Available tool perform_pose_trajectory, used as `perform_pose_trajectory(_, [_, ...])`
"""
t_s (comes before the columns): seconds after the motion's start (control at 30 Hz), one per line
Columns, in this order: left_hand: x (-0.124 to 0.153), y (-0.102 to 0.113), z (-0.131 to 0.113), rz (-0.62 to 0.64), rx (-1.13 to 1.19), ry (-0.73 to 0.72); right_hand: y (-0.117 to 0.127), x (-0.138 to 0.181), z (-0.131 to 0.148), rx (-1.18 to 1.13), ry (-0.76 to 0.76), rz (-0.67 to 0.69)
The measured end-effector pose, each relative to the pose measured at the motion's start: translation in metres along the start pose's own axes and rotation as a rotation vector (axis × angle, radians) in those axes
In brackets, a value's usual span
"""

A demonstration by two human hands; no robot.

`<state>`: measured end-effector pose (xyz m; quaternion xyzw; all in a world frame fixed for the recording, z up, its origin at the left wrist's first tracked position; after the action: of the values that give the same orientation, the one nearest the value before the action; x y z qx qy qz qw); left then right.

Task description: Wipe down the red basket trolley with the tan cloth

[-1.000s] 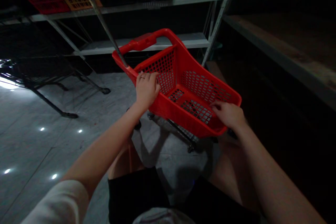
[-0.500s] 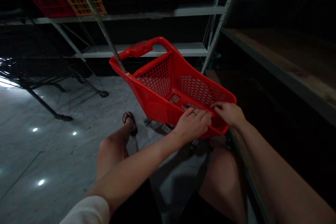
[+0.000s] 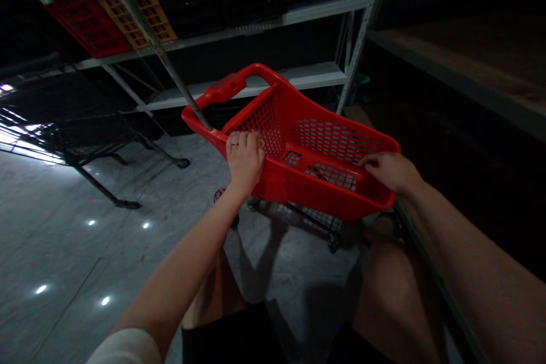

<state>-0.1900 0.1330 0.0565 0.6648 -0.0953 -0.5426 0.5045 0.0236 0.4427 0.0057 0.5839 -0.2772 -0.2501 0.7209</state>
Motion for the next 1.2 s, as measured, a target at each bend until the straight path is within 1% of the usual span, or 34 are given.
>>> perform_pose_trajectory(0.07, [0.012, -0.014, -0.046, -0.012, 0.070, -0.012, 0.002, -0.001, 0.002, 0.020, -0.024, -0.002])
perform_pose_trajectory(0.13, [0.023, -0.024, -0.097, -0.040, 0.205, -0.034, 0.003, -0.001, 0.003, 0.033, -0.033, 0.011])
perform_pose_trajectory(0.17, [0.028, -0.026, -0.122, -0.049, 0.259, -0.048, 0.003, -0.001, 0.003, 0.034, -0.036, 0.014])
perform_pose_trajectory(0.23, [0.037, -0.029, -0.169, -0.023, 0.327, -0.076, 0.002, -0.001, 0.003, 0.027, -0.035, 0.013])
perform_pose_trajectory(0.27, [0.040, -0.028, -0.187, 0.002, 0.343, -0.094, 0.002, -0.001, 0.003, 0.021, -0.031, 0.010])
perform_pose_trajectory(0.3, [0.042, -0.027, -0.200, 0.026, 0.352, -0.116, 0.002, 0.000, 0.002, 0.014, -0.027, 0.005])
perform_pose_trajectory(0.33, [0.043, -0.024, -0.206, 0.044, 0.356, -0.150, 0.002, 0.000, 0.001, 0.007, -0.019, 0.000])
perform_pose_trajectory(0.37, [0.043, -0.021, -0.207, 0.056, 0.361, -0.209, 0.002, 0.001, 0.000, -0.002, -0.010, -0.005])
perform_pose_trajectory(0.4, [0.041, -0.016, -0.201, 0.062, 0.367, -0.299, 0.003, 0.002, -0.001, -0.011, -0.001, -0.009])
perform_pose_trajectory(0.43, [0.039, -0.011, -0.189, 0.067, 0.370, -0.407, 0.004, 0.005, -0.002, -0.019, 0.008, -0.010])
perform_pose_trajectory(0.5, [0.035, -0.003, -0.154, 0.097, 0.360, -0.635, 0.006, 0.012, 0.000, -0.018, 0.017, -0.014])
perform_pose_trajectory(0.53, [0.032, 0.000, -0.133, 0.133, 0.336, -0.683, 0.008, 0.017, 0.003, -0.011, 0.012, -0.031])
perform_pose_trajectory(0.57, [0.030, 0.002, -0.113, 0.176, 0.308, -0.684, 0.009, 0.024, 0.009, -0.013, 0.009, -0.058])
perform_pose_trajectory(0.63, [0.027, 0.003, -0.083, 0.250, 0.259, -0.604, 0.008, 0.043, 0.030, -0.102, 0.007, -0.125])
perform_pose_trajectory(0.7, [0.031, 0.002, -0.073, 0.279, 0.230, -0.515, 0.004, 0.065, 0.062, -0.329, 0.026, -0.143])
perform_pose_trajectory(0.77, [0.037, 0.002, -0.078, 0.276, 0.227, -0.481, -0.002, 0.088, 0.099, -0.577, 0.049, -0.072])
perform_pose_trajectory(0.83, [0.042, 0.005, -0.085, 0.295, 0.249, -0.543, -0.007, 0.107, 0.128, -0.663, 0.043, 0.006])
perform_pose_trajectory(0.9, [0.041, 0.011, -0.080, 0.343, 0.292, -0.669, -0.010, 0.120, 0.143, -0.603, 0.018, 0.023])
perform_pose_trajectory(0.93, [0.037, 0.015, -0.069, 0.365, 0.302, -0.719, -0.010, 0.124, 0.144, -0.549, 0.006, 0.010])
perform_pose_trajectory(1.0, [0.024, 0.027, -0.032, 0.403, 0.270, -0.752, -0.010, 0.128, 0.138, -0.465, 0.016, -0.022])
perform_pose_trajectory(1.07, [0.007, 0.040, 0.017, 0.455, 0.144, -0.718, -0.010, 0.127, 0.126, -0.444, 0.063, -0.046])
perform_pose_trajectory(1.13, [-0.007, 0.051, 0.064, 0.513, -0.014, -0.689, -0.011, 0.124, 0.114, -0.470, 0.115, -0.068])
perform_pose_trajectory(1.17, [-0.012, 0.056, 0.081, 0.521, -0.065, -0.677, -0.011, 0.121, 0.109, -0.488, 0.140, -0.081])
perform_pose_trajectory(1.2, [-0.016, 0.058, 0.094, 0.518, -0.101, -0.669, -0.012, 0.119, 0.105, -0.503, 0.159, -0.097])
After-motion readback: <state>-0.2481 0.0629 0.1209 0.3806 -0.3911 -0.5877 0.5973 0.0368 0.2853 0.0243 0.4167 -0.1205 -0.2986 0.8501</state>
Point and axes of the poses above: each hand's wrist, its own x-axis away from the middle knuckle, its own y-axis out of the back of the hand, z = x × y, the point moved 2 cm from there along -x, towards the middle knuckle, and after that the axes turned 12 degrees about -y, right-handed, at the moved point
